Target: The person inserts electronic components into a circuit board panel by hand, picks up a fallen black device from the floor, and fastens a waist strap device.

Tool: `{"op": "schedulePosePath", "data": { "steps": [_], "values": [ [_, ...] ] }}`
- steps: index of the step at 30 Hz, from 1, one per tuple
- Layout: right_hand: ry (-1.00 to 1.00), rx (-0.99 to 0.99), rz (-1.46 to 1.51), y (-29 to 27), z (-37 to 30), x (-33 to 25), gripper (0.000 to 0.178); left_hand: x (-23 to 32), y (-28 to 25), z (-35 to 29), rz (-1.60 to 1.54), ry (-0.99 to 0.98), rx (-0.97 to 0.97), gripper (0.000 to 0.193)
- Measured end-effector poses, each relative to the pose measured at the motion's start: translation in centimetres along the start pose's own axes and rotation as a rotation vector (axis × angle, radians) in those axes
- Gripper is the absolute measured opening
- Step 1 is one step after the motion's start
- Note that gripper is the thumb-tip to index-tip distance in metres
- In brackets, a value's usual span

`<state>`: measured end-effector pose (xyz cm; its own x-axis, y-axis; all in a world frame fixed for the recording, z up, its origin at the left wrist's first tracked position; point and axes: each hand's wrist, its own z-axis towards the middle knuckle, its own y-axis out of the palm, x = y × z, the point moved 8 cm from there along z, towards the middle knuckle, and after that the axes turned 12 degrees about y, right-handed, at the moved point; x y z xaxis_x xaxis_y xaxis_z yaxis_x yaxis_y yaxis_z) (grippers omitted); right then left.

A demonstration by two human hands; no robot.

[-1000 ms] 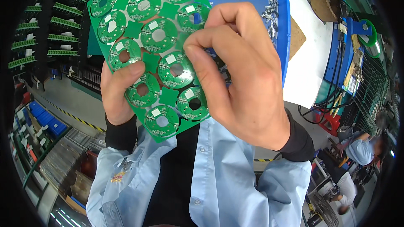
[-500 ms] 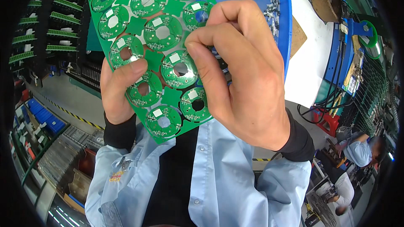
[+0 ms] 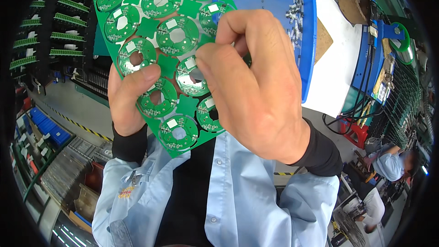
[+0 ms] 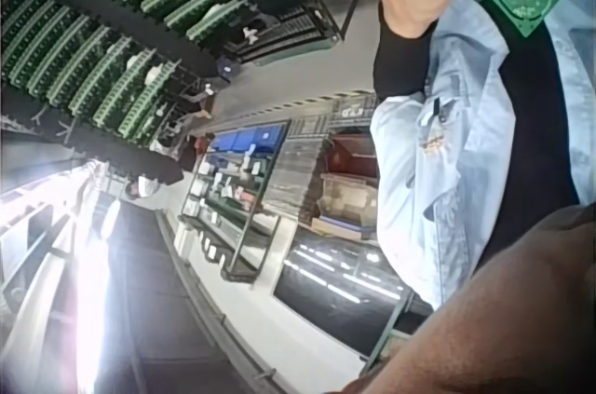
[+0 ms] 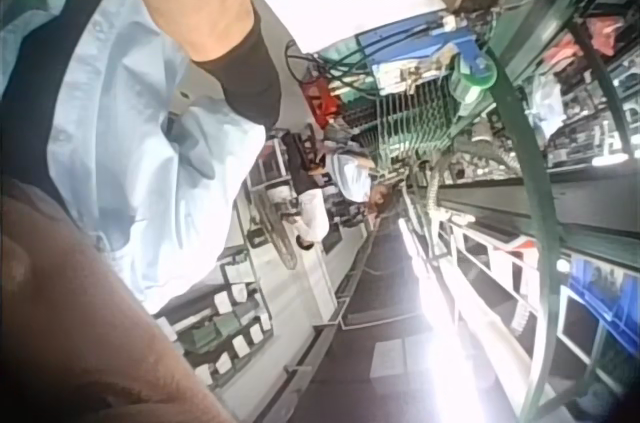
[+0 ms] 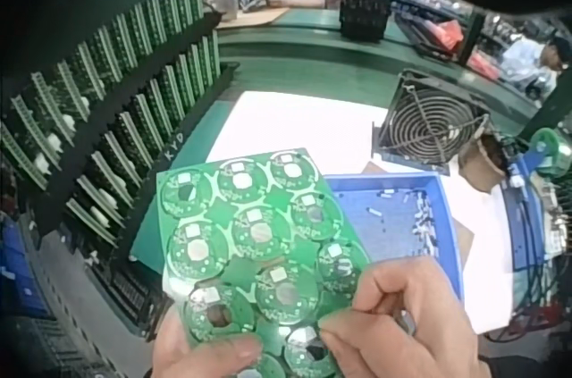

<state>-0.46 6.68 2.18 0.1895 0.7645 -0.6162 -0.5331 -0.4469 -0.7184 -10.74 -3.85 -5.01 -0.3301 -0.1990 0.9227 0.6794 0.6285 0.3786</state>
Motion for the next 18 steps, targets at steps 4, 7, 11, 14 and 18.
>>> {"op": "schedulePosePath", "data": {
  "steps": [4,7,11,14,18],
  "values": [
    [0.037,-0.021,0.007,-0.2,0.0,0.0,0.021,0.2,0.7,0.3,-0.099,0.005,-0.046,0.048],
    [0.044,0.026,0.010,-1.1,-0.3,-0.3,0.027,0.2,0.5,0.3,-0.086,0.002,-0.036,0.048],
    [0.005,-0.087,-0.051,-1.1,-0.1,0.0,0.039,-0.4,-1.2,-0.3,0.018,-0.016,0.078,0.050],
    [0.067,0.109,-0.067,-4.3,1.1,1.8,0.026,-0.5,-3.5,-1.0,-0.033,-0.015,0.110,0.052],
    [0.203,0.071,-0.053,-3.5,2.7,6.8,0.014,-0.6,-6.0,-2.0,-0.110,0.039,0.261,0.052]
  ]
}}
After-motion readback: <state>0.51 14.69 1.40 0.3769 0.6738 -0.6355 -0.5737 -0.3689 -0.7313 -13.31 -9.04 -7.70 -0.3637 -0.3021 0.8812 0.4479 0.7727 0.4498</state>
